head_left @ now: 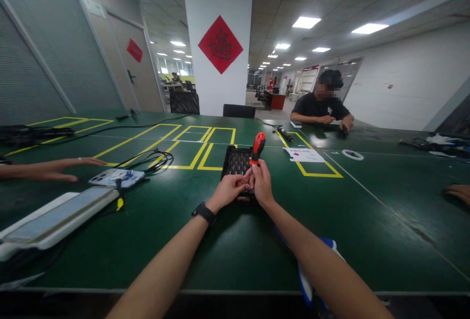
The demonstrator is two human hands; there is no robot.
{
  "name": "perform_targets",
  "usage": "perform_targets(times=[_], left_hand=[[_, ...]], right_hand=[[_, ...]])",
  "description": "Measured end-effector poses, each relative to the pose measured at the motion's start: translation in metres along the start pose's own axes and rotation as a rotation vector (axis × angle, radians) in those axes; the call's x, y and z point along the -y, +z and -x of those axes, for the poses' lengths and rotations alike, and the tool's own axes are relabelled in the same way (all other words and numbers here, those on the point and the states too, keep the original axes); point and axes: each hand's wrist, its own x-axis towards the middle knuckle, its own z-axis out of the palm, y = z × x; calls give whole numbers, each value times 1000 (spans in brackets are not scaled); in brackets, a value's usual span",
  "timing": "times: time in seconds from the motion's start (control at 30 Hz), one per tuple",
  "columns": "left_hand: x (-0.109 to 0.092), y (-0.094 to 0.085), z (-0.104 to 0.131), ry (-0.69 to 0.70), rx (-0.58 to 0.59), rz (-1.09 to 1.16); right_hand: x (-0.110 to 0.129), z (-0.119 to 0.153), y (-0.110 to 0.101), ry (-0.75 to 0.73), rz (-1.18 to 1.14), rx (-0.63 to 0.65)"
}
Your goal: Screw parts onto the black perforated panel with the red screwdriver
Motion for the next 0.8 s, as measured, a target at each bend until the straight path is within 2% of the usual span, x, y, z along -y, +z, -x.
perform_targets(times=[0.13, 0.27, 0.47, 0.63, 0.7, 0.8], left_hand=[[2, 2, -1, -14, -82, -75], [0, 1, -1, 6, -89, -100], [-4, -1, 1, 29, 19, -11], [-9, -4, 1, 78, 89, -38], [-10, -4, 2, 72, 73, -50], [-9, -2, 2, 33, -14, -109]], right_hand=[[1, 1, 1, 0, 2, -13], [1, 2, 1, -1, 0, -10], [-2, 2, 0, -19, 7, -16], [-2, 1, 0, 13, 29, -32], [-2, 1, 0, 5, 42, -38], [-1, 1, 1, -19, 51, -47]])
